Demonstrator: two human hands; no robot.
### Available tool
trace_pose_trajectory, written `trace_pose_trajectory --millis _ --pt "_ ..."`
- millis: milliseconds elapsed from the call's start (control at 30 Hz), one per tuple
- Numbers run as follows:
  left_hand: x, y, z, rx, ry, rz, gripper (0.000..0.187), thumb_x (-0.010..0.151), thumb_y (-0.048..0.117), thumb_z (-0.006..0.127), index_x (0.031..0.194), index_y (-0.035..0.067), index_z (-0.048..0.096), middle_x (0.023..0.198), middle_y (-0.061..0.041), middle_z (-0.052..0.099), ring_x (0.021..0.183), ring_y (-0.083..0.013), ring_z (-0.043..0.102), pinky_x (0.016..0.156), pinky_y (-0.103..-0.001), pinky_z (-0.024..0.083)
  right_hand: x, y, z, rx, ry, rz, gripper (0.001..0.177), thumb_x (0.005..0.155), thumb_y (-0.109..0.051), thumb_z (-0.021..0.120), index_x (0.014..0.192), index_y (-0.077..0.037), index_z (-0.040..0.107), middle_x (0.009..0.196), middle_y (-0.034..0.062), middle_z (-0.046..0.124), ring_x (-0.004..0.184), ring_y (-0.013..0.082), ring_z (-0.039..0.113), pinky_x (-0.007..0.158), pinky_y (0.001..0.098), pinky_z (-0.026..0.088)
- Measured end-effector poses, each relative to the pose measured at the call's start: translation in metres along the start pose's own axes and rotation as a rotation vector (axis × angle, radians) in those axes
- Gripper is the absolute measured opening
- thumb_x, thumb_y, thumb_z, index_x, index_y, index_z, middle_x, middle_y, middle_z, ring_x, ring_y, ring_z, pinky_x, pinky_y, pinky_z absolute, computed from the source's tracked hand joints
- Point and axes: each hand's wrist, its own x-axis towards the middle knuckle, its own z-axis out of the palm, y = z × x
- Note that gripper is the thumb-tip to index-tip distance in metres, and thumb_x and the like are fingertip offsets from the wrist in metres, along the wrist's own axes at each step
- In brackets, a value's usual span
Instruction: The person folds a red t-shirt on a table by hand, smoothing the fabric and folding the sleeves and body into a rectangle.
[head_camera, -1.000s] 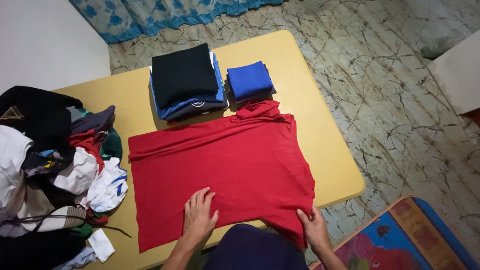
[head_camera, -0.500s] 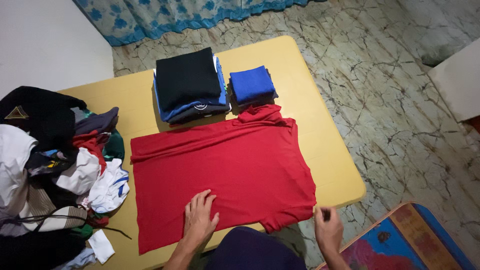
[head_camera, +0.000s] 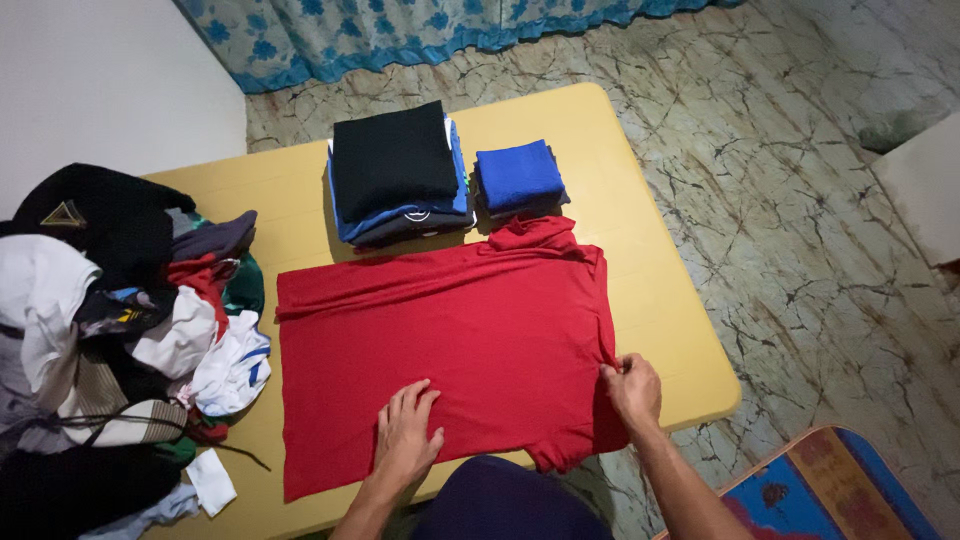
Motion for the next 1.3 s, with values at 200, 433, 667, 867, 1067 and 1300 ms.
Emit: trace_pose_trajectory --millis 200,433,667,867,1067,1300 --pt "-0.001 0.003 -0.006 -0.018 -0.008 -0.014 0.062 0.081 0.023 0.074 0.139 0.014 0.052 0.152 -0.005 0.038 0.145 -0.0287 0.031 0.118 -0.05 0.028 0.04 0.049 0.018 0.287 0.052 0.012 0.027 0.084 -0.02 0.078 0.101 0.0 0.07 0.091 0.0126 0.074 0.083 0.0202 0.069 0.077 0.0342 0.054" --pt "0.0 0.007 -0.012 -0.014 -0.076 -0.041 0.063 0.084 0.025 0.073 0.141 0.012 0.048 0.153 -0.006 0.034 0.146 -0.0286 0.028 0.12 -0.05 0.025 0.06 0.066 0.01 0.632 0.019 0.078 0.034 0.082 -0.006 0.076 0.114 0.001 0.066 0.091 0.0069 0.066 0.078 0.0141 0.061 0.068 0.0284 0.051" --pt "0.002 0.006 -0.01 -0.017 -0.082 -0.064 0.063 0.085 0.023 0.072 0.143 0.015 0.049 0.153 -0.005 0.035 0.146 -0.0281 0.027 0.12 -0.051 0.024 0.039 0.012 -0.02 0.259 0.1 -0.012 0.036 0.089 -0.025 0.075 0.118 -0.002 0.071 0.099 0.0052 0.073 0.089 0.0159 0.069 0.08 0.0318 0.053" --pt "-0.001 0.004 -0.008 -0.031 -0.008 -0.02 0.065 0.082 0.022 0.074 0.143 0.015 0.052 0.151 -0.005 0.039 0.145 -0.0279 0.031 0.118 -0.05 0.027 0.042 -0.019 -0.018 -0.116 0.054 -0.075 0.045 0.083 -0.038 0.082 0.111 -0.004 0.072 0.104 0.0155 0.071 0.096 0.0319 0.069 0.084 0.0445 0.054" --pt "0.001 0.002 -0.006 -0.022 -0.005 -0.014 0.061 0.082 0.021 0.075 0.139 0.014 0.053 0.15 -0.005 0.04 0.143 -0.0289 0.032 0.117 -0.051 0.027 0.062 -0.012 -0.006 -0.124 0.005 -0.052 0.028 0.088 -0.029 0.072 0.104 -0.007 0.075 0.105 0.0142 0.075 0.102 0.0329 0.07 0.091 0.045 0.054" --pt "0.001 0.003 -0.008 -0.037 -0.005 -0.019 0.057 0.082 0.021 0.075 0.135 0.014 0.054 0.15 -0.004 0.04 0.144 -0.0286 0.032 0.118 -0.05 0.027 0.072 -0.036 -0.013 -0.119 0.02 -0.165 0.046 0.083 -0.039 0.082 0.108 -0.002 0.071 0.106 0.0181 0.072 0.099 0.033 0.07 0.088 0.0445 0.055"
